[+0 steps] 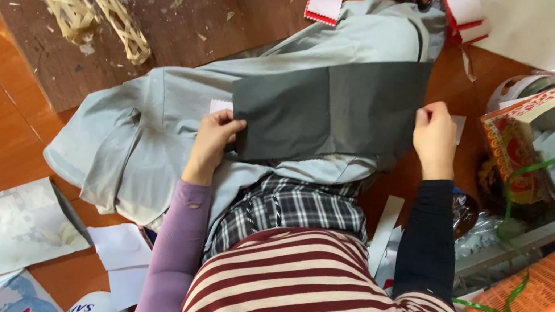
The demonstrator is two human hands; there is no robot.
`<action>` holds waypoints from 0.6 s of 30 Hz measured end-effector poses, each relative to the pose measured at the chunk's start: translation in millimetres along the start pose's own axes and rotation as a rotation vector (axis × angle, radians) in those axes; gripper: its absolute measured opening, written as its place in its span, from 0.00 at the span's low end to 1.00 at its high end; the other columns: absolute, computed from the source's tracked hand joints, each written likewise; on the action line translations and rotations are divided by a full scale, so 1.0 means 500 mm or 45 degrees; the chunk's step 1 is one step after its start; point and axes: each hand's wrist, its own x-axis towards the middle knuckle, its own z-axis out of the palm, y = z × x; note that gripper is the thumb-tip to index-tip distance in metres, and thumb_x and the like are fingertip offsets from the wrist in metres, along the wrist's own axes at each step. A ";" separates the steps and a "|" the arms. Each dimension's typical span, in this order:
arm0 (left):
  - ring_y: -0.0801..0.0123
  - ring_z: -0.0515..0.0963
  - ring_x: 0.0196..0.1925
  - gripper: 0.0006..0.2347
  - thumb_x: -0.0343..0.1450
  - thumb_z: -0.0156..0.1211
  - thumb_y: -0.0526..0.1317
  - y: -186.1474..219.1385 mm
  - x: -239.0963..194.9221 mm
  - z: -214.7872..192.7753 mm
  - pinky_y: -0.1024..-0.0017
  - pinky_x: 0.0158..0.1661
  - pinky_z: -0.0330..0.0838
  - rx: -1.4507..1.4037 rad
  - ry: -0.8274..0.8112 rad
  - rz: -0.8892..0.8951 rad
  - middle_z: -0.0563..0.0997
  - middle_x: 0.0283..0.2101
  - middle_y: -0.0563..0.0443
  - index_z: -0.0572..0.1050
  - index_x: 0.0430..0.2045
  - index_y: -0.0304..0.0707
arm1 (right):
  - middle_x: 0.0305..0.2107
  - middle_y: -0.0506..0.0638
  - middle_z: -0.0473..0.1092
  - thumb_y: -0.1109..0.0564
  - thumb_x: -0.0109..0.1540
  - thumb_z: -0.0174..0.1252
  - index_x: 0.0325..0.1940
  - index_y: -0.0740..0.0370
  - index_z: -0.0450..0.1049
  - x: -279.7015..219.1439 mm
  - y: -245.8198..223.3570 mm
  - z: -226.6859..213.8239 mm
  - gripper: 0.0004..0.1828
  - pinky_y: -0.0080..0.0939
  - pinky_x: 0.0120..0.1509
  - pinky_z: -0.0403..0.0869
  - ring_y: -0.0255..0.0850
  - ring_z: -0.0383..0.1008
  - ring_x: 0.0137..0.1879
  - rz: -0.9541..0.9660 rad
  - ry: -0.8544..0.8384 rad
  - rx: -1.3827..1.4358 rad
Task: Wrapping a giraffe-shaped craft frame with paper and red adhesive tape.
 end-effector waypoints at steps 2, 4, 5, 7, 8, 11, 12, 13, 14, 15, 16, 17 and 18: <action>0.82 0.69 0.22 0.03 0.69 0.66 0.32 -0.010 -0.002 -0.002 0.82 0.24 0.60 0.069 -0.011 0.025 0.77 0.25 0.60 0.77 0.27 0.36 | 0.36 0.66 0.75 0.59 0.61 0.67 0.45 0.68 0.74 0.039 -0.023 -0.029 0.13 0.57 0.46 0.73 0.64 0.75 0.43 -0.125 -0.158 -0.194; 0.81 0.72 0.23 0.02 0.69 0.65 0.31 0.004 -0.012 0.010 0.82 0.25 0.64 0.119 -0.001 0.054 0.78 0.25 0.59 0.77 0.27 0.36 | 0.39 0.65 0.76 0.60 0.63 0.65 0.47 0.68 0.74 0.113 -0.035 -0.019 0.12 0.54 0.48 0.74 0.60 0.77 0.44 -0.227 -0.076 -0.125; 0.80 0.75 0.24 0.02 0.68 0.65 0.30 0.011 -0.018 0.016 0.82 0.27 0.68 0.167 0.013 0.076 0.80 0.26 0.58 0.78 0.28 0.35 | 0.41 0.63 0.76 0.60 0.66 0.64 0.49 0.68 0.74 0.151 -0.040 -0.014 0.11 0.51 0.50 0.75 0.56 0.79 0.45 -0.328 -0.001 -0.057; 0.80 0.76 0.27 0.03 0.68 0.65 0.29 0.026 -0.030 0.026 0.81 0.29 0.70 0.186 0.026 0.127 0.80 0.28 0.57 0.76 0.30 0.34 | 0.41 0.62 0.77 0.61 0.67 0.63 0.49 0.67 0.77 0.252 -0.060 0.025 0.08 0.50 0.50 0.76 0.54 0.80 0.45 -0.336 -0.021 0.034; 0.80 0.77 0.29 0.05 0.68 0.65 0.28 0.031 -0.039 0.030 0.81 0.31 0.71 0.202 0.042 0.169 0.80 0.29 0.57 0.75 0.32 0.33 | 0.41 0.61 0.78 0.61 0.69 0.62 0.48 0.66 0.80 0.300 -0.069 0.045 0.06 0.48 0.50 0.77 0.53 0.80 0.46 -0.343 -0.050 0.122; 0.79 0.79 0.36 0.10 0.69 0.65 0.26 -0.008 -0.022 0.008 0.81 0.37 0.73 0.136 -0.013 0.220 0.80 0.37 0.53 0.72 0.40 0.28 | 0.42 0.61 0.79 0.63 0.69 0.61 0.47 0.65 0.80 0.453 -0.010 0.180 0.05 0.50 0.54 0.78 0.56 0.80 0.48 -0.403 -0.130 0.114; 0.79 0.79 0.36 0.10 0.69 0.65 0.26 0.016 -0.032 0.025 0.81 0.37 0.73 0.138 -0.007 0.216 0.80 0.37 0.53 0.72 0.40 0.28 | 0.42 0.61 0.79 0.63 0.69 0.61 0.47 0.65 0.80 0.479 -0.004 0.206 0.05 0.50 0.54 0.78 0.56 0.80 0.48 -0.402 -0.136 0.119; 0.80 0.80 0.39 0.16 0.67 0.63 0.25 0.039 -0.040 0.041 0.81 0.40 0.75 0.116 0.003 0.208 0.81 0.39 0.52 0.68 0.47 0.30 | 0.41 0.67 0.76 0.62 0.63 0.65 0.50 0.70 0.76 0.504 0.003 0.234 0.13 0.53 0.53 0.76 0.61 0.78 0.48 -0.410 -0.074 0.123; 0.80 0.82 0.43 0.22 0.65 0.61 0.24 0.059 -0.055 0.055 0.82 0.43 0.77 0.093 0.019 0.192 0.81 0.41 0.52 0.64 0.53 0.32 | 0.40 0.73 0.74 0.62 0.58 0.69 0.53 0.76 0.71 0.520 0.010 0.264 0.23 0.56 0.51 0.75 0.67 0.75 0.48 -0.413 -0.021 0.128; 0.80 0.82 0.43 0.22 0.65 0.61 0.24 0.070 -0.060 0.059 0.82 0.43 0.77 0.095 0.030 0.179 0.81 0.41 0.52 0.64 0.53 0.32 | 0.40 0.73 0.74 0.62 0.58 0.69 0.53 0.76 0.71 0.526 -0.002 0.275 0.23 0.56 0.51 0.75 0.67 0.75 0.48 -0.409 -0.037 0.133; 0.73 0.76 0.39 0.31 0.64 0.63 0.24 0.082 -0.067 0.061 0.77 0.39 0.73 0.349 0.062 0.155 0.77 0.39 0.46 0.59 0.63 0.36 | 0.40 0.75 0.73 0.65 0.54 0.67 0.59 0.77 0.69 0.528 -0.013 0.285 0.30 0.60 0.51 0.74 0.70 0.74 0.46 -0.401 -0.009 0.041; 0.66 0.71 0.36 0.41 0.64 0.65 0.23 0.093 -0.073 0.063 0.71 0.36 0.69 0.603 0.091 0.127 0.73 0.37 0.41 0.54 0.74 0.41 | 0.40 0.78 0.72 0.69 0.51 0.65 0.65 0.79 0.67 0.529 -0.024 0.296 0.38 0.64 0.52 0.73 0.73 0.72 0.45 -0.395 0.017 -0.051; 0.66 0.71 0.36 0.41 0.64 0.65 0.23 0.100 -0.073 0.064 0.71 0.36 0.69 0.608 0.095 0.108 0.73 0.37 0.41 0.54 0.74 0.41 | 0.40 0.78 0.72 0.69 0.51 0.65 0.65 0.79 0.67 0.545 0.014 0.321 0.38 0.64 0.52 0.73 0.73 0.72 0.45 -0.385 0.001 -0.048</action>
